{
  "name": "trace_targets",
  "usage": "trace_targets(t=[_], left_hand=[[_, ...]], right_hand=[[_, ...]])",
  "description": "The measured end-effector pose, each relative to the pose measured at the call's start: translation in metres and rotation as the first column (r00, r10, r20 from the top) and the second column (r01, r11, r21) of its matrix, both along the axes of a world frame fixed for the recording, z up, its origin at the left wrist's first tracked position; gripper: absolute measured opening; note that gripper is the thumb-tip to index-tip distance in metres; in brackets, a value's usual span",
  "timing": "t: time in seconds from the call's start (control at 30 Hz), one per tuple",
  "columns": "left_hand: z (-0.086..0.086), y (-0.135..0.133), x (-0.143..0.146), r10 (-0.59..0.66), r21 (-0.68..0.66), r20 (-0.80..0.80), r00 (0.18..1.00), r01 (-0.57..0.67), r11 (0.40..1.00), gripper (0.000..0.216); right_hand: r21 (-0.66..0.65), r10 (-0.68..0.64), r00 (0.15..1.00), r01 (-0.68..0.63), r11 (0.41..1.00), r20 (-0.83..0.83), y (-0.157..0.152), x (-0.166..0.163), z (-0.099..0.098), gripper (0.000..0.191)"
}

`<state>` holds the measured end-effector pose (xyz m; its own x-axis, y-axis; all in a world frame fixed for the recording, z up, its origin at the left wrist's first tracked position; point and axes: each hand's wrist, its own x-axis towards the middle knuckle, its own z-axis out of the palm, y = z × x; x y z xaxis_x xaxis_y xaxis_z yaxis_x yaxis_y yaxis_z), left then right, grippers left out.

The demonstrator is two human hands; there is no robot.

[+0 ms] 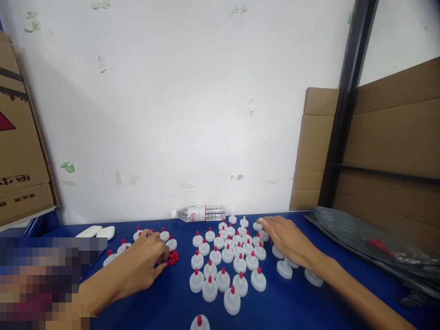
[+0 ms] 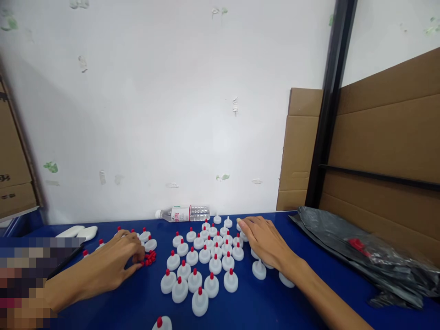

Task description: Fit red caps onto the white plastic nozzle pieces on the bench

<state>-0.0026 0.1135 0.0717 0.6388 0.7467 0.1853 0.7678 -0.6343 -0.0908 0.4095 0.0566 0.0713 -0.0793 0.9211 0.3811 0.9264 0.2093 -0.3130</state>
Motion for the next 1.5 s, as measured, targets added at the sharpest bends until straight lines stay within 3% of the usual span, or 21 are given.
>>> trace_targets(t=[0.23,0.37,0.63,0.83,1.0,1.1,1.27,1.5], left_hand=[[0.007,-0.006,0.008,-0.012,-0.029,-0.045,0.999,0.011,1.000,0.019],[0.008,-0.009,0.009,-0.010,-0.016,-0.059,0.998,0.009,1.000,0.019],[0.013,-0.015,0.012,0.053,-0.012,-0.093,0.994,-0.054,0.998,0.013],[0.012,-0.013,0.014,0.022,-0.003,-0.119,0.993,-0.023,1.000,0.022],[0.018,-0.018,0.021,-0.029,0.074,0.081,0.996,0.023,0.997,0.014],[0.022,-0.027,0.032,-0.098,0.043,0.319,0.943,0.089,0.995,0.017],[0.014,-0.051,0.055,-0.231,0.086,0.597,0.768,0.225,0.971,0.019],[0.003,-0.082,0.078,-0.324,0.122,0.766,0.556,0.369,0.921,0.016]], right_hand=[[-0.055,0.007,1.000,-0.008,0.998,-0.013,0.020,0.002,-0.015,0.068],[-0.025,0.048,0.998,-0.048,0.999,-0.034,0.019,0.000,-0.014,0.066],[0.166,0.066,0.992,-0.048,0.985,-0.106,0.014,0.002,0.003,0.052],[0.281,0.108,0.987,-0.071,0.957,-0.119,0.003,-0.014,0.005,0.033],[0.381,0.284,0.957,-0.242,0.892,-0.056,-0.016,-0.042,0.004,0.016],[0.444,0.413,0.909,-0.390,0.806,0.049,-0.027,-0.060,0.002,0.019],[0.433,0.591,0.787,-0.601,0.672,0.176,-0.044,-0.081,-0.002,0.031],[0.429,0.675,0.722,-0.664,0.613,0.154,-0.055,-0.096,-0.005,0.041]])
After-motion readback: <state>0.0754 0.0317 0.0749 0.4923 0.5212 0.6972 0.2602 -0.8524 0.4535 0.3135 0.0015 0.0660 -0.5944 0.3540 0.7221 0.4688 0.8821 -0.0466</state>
